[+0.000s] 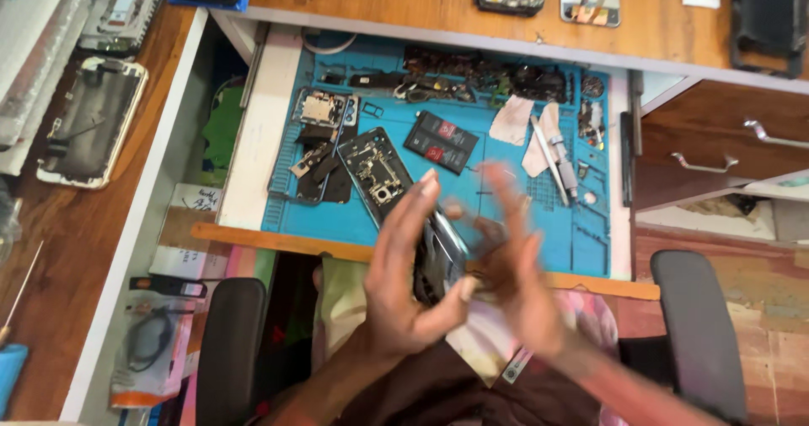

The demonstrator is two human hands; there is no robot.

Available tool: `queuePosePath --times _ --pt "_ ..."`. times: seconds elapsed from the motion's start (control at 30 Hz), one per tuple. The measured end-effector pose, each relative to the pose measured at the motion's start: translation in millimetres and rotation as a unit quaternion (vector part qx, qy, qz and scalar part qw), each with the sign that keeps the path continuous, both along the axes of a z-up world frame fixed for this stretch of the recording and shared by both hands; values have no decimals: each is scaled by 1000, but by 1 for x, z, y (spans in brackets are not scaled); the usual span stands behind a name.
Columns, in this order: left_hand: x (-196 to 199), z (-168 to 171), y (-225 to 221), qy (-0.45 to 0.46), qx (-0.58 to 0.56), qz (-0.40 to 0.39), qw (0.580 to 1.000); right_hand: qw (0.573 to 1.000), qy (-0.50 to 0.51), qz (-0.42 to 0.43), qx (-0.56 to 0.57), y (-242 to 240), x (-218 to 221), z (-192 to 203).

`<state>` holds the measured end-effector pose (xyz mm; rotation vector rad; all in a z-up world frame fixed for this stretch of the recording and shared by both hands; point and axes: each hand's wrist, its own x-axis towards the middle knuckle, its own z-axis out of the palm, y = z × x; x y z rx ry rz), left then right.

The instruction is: The person holds a disassembled smartphone chassis and uses their fingers to peel off a black adhesive strip from the internal frame. They continue to remove the strip along the edges of the device while holding it over a workbench.

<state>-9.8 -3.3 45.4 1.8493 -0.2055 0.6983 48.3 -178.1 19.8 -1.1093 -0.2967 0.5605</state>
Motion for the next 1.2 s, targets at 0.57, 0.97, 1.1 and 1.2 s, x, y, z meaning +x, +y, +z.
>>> queuePosePath --times 0.57,0.97,1.1,1.2 --pt "20 -15 2 164 -595 -122 778 830 -230 -16 -508 -4 61 41" --pt "20 -14 6 154 -723 -292 608 680 -456 70 -570 -13 59 13" --pt "23 -14 9 168 -719 -295 606 707 -441 80 -548 -13 58 9" --pt "24 -14 9 176 -719 -310 597 737 -438 62 -511 -11 58 9"
